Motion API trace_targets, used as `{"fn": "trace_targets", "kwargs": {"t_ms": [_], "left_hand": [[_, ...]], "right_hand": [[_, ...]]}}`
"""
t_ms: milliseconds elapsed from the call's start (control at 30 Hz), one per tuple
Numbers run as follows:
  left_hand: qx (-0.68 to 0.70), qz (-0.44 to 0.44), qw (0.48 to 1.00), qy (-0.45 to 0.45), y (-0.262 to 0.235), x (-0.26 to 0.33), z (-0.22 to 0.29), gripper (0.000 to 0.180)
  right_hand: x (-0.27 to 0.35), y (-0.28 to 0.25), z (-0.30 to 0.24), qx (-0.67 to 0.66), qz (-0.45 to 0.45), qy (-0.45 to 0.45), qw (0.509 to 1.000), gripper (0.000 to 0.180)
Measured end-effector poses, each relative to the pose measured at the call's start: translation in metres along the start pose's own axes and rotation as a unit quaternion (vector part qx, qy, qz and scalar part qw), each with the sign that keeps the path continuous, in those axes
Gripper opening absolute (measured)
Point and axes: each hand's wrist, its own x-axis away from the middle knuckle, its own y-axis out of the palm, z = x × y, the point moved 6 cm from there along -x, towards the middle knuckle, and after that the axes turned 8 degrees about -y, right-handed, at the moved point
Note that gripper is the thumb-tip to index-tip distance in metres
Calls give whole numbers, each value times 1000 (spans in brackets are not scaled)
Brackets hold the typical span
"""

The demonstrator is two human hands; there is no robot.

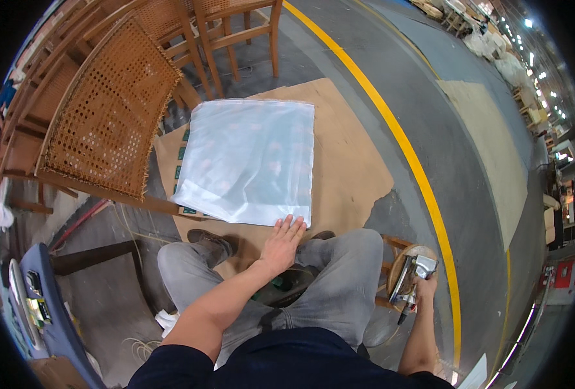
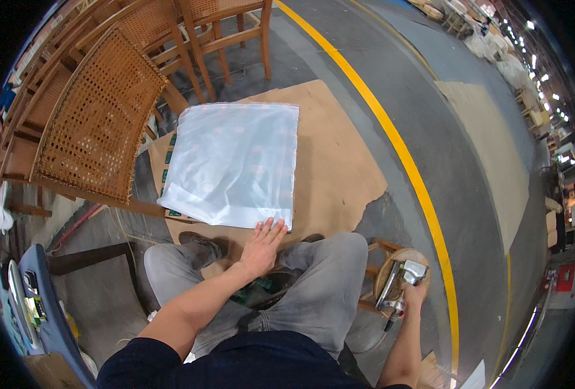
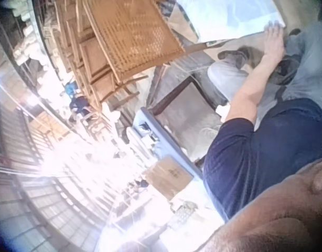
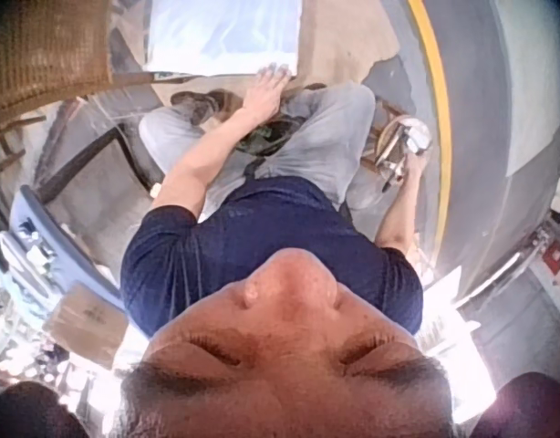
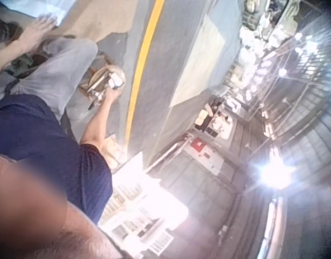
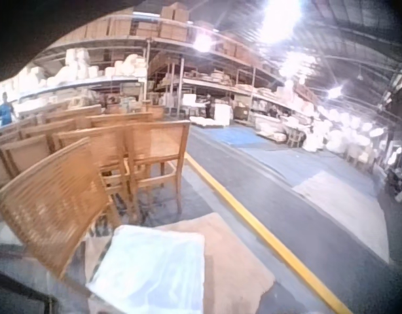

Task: The person weaves green straps into a chair seat, staples them with a pneumatic stapler, trims excess with scissors, then places and staples a white fabric sheet over the seat. The finished chair is moved to a staging area.

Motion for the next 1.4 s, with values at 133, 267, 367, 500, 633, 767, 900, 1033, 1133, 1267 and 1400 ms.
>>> {"fn": "trace_targets", "kwargs": {"t_ms": [133, 267, 367, 500, 633, 767, 900, 1033, 1133, 1267, 1400], "left_hand": [[37, 4, 999, 2, 4, 5, -3, 80], [77, -12, 997, -2, 1, 10, -13, 80], [108, 4, 994, -1, 1, 13, -18, 80], [141, 2, 990, 15, -1, 9, -16, 81], [125, -15, 992, 18, 4, 8, -18, 81], [159, 1, 987, 13, 3, 11, -22, 69], [191, 11, 981, 13, 6, 11, -25, 73], [204, 17, 979, 19, 6, 11, -25, 73], [182, 15, 983, 16, 7, 9, -24, 72], [167, 6, 986, 17, 7, 9, -25, 73], [156, 4, 988, 20, 9, 9, -23, 74]], "right_hand": [[12, 0, -71, -86, 0, -156, 984, 52], [30, 41, -182, -128, -153, -186, 962, 59], [75, 105, -293, -74, -347, -317, 879, 64], [113, 193, -335, 115, -513, -440, 728, 70], [124, 248, -330, 217, -565, -413, 680, 72], [126, 268, -320, 261, -579, -382, 671, 71], [131, 275, -319, 255, -563, -444, 649, 71], [131, 277, -311, 245, -562, -457, 644, 72], [133, 276, -310, 224, -557, -466, 650, 73], [130, 273, -314, 214, -556, -440, 672, 70], [111, 269, -329, 207, -507, -450, 706, 64]]}}
